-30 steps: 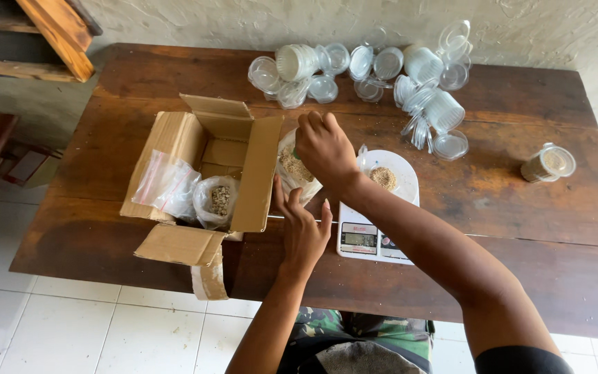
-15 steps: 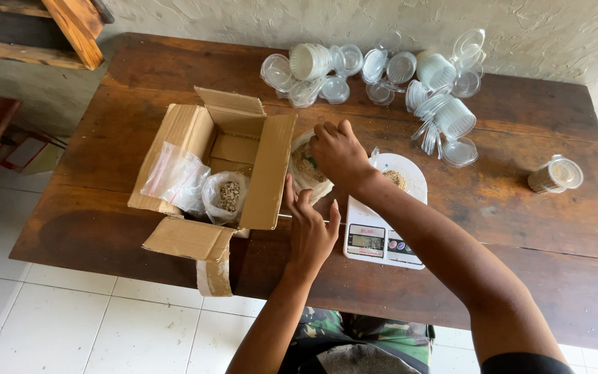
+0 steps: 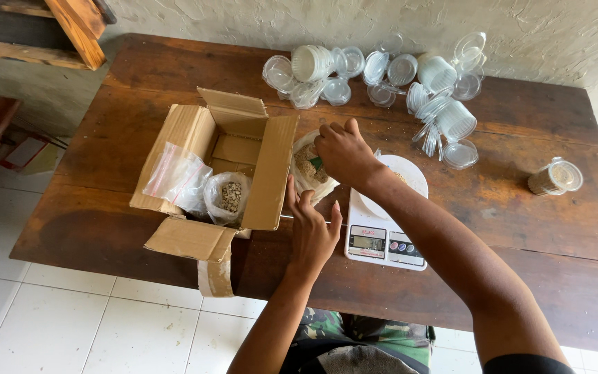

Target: The person scoops grains from a plastic bag into small clear plastic containers placed on a digital scale. They adjust the amount until the target weight is reached, then set the filled container aside and repeat the process with a new container.

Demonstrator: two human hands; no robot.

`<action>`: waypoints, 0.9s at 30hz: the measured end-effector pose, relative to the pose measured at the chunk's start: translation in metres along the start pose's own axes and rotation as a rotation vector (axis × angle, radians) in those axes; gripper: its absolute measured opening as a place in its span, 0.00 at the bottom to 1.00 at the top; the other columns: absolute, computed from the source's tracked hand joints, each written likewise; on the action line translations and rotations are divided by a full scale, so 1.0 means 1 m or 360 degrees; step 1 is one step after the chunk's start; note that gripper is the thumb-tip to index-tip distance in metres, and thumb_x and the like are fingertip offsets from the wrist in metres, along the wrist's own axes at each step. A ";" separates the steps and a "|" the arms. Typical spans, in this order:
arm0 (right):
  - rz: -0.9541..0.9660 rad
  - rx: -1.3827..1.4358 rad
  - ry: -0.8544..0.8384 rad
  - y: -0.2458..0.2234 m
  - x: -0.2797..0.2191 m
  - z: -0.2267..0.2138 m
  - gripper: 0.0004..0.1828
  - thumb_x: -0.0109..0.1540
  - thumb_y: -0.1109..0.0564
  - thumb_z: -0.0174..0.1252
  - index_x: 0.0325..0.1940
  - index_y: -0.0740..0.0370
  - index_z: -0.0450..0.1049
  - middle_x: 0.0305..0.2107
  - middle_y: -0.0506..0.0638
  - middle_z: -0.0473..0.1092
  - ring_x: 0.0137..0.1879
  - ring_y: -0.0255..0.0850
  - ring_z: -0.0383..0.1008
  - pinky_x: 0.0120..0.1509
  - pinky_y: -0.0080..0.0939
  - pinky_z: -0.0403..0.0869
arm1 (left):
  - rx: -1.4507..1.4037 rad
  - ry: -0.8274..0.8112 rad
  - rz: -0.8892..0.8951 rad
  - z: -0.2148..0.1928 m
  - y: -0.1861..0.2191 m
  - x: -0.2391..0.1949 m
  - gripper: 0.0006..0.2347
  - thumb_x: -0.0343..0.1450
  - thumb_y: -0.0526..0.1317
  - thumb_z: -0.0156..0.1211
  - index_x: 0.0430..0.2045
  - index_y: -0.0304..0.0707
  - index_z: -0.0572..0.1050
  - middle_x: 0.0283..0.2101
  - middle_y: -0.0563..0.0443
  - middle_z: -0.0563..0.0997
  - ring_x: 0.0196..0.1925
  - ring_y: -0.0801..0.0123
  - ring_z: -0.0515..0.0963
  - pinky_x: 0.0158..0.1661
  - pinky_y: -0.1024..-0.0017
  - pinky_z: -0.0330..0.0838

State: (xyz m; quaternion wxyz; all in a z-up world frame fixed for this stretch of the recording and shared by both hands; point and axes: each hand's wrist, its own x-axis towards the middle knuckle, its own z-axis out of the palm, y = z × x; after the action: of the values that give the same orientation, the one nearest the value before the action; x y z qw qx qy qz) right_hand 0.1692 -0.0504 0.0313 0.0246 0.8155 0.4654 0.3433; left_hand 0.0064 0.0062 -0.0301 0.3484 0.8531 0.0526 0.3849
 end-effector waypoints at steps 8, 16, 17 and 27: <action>-0.0021 -0.0014 0.0023 0.005 0.003 -0.009 0.04 0.53 0.56 0.57 0.24 0.49 0.70 0.27 0.43 0.62 0.34 0.41 0.64 0.45 0.44 0.54 | 0.0007 -0.0023 -0.0012 0.001 0.000 -0.001 0.22 0.68 0.39 0.62 0.50 0.33 0.56 0.71 0.23 0.44 0.68 0.26 0.62 0.58 0.43 0.72; 0.0055 0.0024 -0.0206 0.013 0.011 -0.023 0.06 0.54 0.59 0.56 0.24 0.48 0.73 0.27 0.40 0.65 0.33 0.38 0.64 0.46 0.45 0.53 | 0.0000 -0.0019 -0.0008 -0.004 0.005 0.001 0.23 0.68 0.38 0.62 0.50 0.33 0.55 0.71 0.23 0.44 0.69 0.27 0.61 0.59 0.43 0.70; 0.0056 0.0025 -0.0209 0.015 0.010 -0.021 0.06 0.54 0.59 0.56 0.24 0.48 0.73 0.27 0.40 0.65 0.33 0.38 0.64 0.46 0.45 0.53 | 0.0000 -0.0022 -0.0010 0.000 0.002 0.000 0.23 0.68 0.38 0.62 0.50 0.33 0.55 0.71 0.23 0.44 0.69 0.27 0.61 0.59 0.43 0.70; 0.0003 0.0037 -0.0001 0.024 0.004 -0.018 0.04 0.53 0.57 0.55 0.24 0.50 0.68 0.27 0.44 0.62 0.34 0.41 0.63 0.46 0.45 0.53 | 0.0034 -0.0008 0.0020 -0.007 0.009 0.005 0.23 0.67 0.38 0.63 0.50 0.34 0.55 0.70 0.22 0.45 0.70 0.28 0.60 0.61 0.43 0.69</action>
State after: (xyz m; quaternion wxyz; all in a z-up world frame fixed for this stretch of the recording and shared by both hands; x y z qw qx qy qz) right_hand 0.1782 -0.0657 0.0558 0.0148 0.8162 0.4686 0.3375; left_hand 0.0037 0.0047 -0.0179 0.3371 0.8579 0.0505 0.3844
